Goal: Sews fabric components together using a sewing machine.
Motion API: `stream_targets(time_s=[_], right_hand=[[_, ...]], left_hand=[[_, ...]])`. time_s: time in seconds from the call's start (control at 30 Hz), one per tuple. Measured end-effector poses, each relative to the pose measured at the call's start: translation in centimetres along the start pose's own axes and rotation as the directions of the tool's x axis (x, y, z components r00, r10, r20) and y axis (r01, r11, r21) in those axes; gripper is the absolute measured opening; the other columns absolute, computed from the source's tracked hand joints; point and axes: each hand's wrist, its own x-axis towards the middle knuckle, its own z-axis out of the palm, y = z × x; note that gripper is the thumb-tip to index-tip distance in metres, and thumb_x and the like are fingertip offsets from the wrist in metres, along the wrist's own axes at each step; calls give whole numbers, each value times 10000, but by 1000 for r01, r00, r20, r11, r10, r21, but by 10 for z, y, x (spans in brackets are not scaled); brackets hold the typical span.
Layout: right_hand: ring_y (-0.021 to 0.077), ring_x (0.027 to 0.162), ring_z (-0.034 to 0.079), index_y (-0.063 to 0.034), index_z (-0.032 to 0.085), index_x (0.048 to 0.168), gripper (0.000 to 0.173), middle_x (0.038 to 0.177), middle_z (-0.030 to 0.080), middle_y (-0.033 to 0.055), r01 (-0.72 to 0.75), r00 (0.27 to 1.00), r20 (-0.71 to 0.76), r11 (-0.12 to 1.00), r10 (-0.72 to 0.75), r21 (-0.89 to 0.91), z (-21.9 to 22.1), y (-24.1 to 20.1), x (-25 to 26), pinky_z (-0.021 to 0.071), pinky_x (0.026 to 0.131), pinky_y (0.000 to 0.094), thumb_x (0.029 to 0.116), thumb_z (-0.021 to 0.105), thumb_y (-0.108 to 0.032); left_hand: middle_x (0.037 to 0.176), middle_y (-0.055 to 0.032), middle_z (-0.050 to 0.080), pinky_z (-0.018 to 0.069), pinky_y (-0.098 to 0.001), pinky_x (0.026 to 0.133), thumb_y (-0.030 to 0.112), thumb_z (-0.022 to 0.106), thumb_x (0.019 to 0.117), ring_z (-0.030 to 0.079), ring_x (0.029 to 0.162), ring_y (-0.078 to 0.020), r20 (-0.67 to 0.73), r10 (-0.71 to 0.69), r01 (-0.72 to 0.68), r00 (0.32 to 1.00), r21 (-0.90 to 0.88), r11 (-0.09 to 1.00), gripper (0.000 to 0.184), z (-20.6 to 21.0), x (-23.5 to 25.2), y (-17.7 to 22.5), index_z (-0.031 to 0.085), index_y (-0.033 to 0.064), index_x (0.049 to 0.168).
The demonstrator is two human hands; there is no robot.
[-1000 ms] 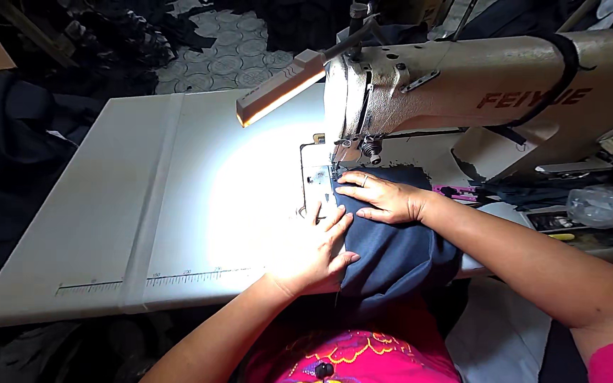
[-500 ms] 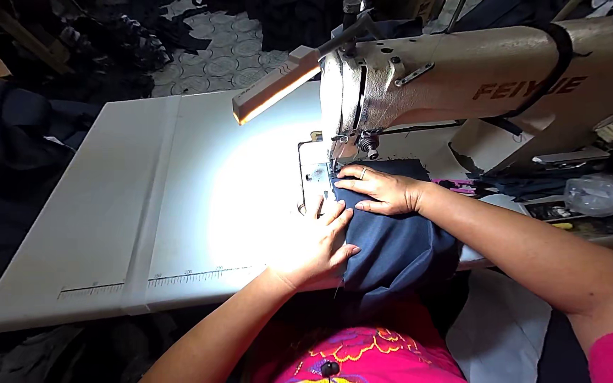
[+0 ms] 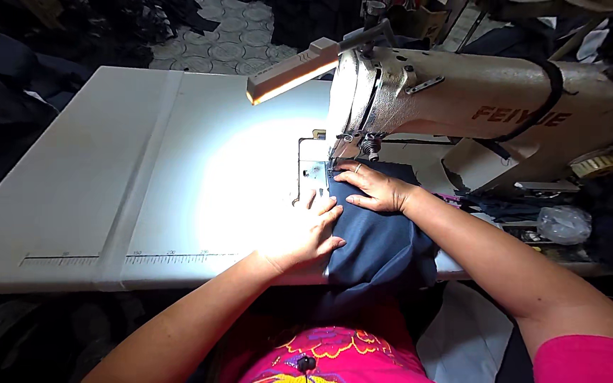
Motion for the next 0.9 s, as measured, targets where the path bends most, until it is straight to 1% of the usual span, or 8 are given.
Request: stream_targets(time_s=[0.13,0.27,0.43,0.53,0.6,0.73,0.83,0.9], right_hand=[[393,1435,441,65,624,1314,497,1484,504,278,-13,1000,23,1000,13,-1,-4,0,3,330,1204,463,941,566,-259],[399,1394,477,69,621,1311,496,1447,534,275,-24,999,39,1000,25,-8,-10,1,8,347,1186,469,929,569,-243],[394,1340,533,29,598,1357,443,1383,594,251,-131,987,87,991,132,-21,-16,-4,14,393,1144,507,979,586,-201],[344,1321,573,-2,647,1324,343,1342,645,212,-156,987,29,986,158,-63,-18,-13,15,401,1153,490,1026,536,-129],[358,1250,618,-8,717,1222,296,1250,691,206,-189,979,-112,965,171,-179,-23,-26,8,432,1122,511,1001,522,-36],[382,1013,704,5,758,988,255,1000,728,218,-569,759,-520,788,392,-237,-32,-58,-40,538,909,555,859,555,91],[394,1161,646,-43,752,1145,387,1125,725,203,-818,567,-432,542,701,-195,-34,-72,-85,458,1018,614,794,667,94],[403,1211,617,-49,722,1212,444,1188,703,211,-855,519,-333,480,788,-197,-29,-69,-102,408,1066,644,788,715,85]], left_hand=[[1491,-96,574,311,-709,1109,599,495,978,396,1457,-437,-7,2,-2,1000,0,1000,655,0,4,0,622,130,1416],[1544,-77,523,208,-777,1113,619,461,993,358,1485,-433,59,-40,39,997,28,999,668,-6,9,0,583,159,1461],[1554,-80,512,208,-747,1131,585,496,996,338,1497,-422,54,-52,52,997,-8,999,646,-4,14,-7,572,156,1472],[1522,-86,547,252,-718,1136,569,529,972,379,1470,-434,-15,-32,31,999,-59,998,636,4,14,-13,612,140,1434],[1539,-63,532,200,-763,1128,628,474,971,373,1476,-434,-9,-33,33,999,-44,999,677,6,13,-16,598,171,1454],[1532,-46,543,180,-813,1095,714,385,955,394,1466,-431,-48,-17,16,999,-27,1000,751,14,13,-26,606,193,1448],[1535,-49,540,178,-809,1085,737,364,939,387,1471,-430,-50,-32,29,998,-49,998,782,17,12,-29,607,196,1449],[1527,-56,547,178,-812,1085,755,347,928,388,1469,-434,-50,-33,30,998,-61,998,810,19,13,-32,613,190,1444]])
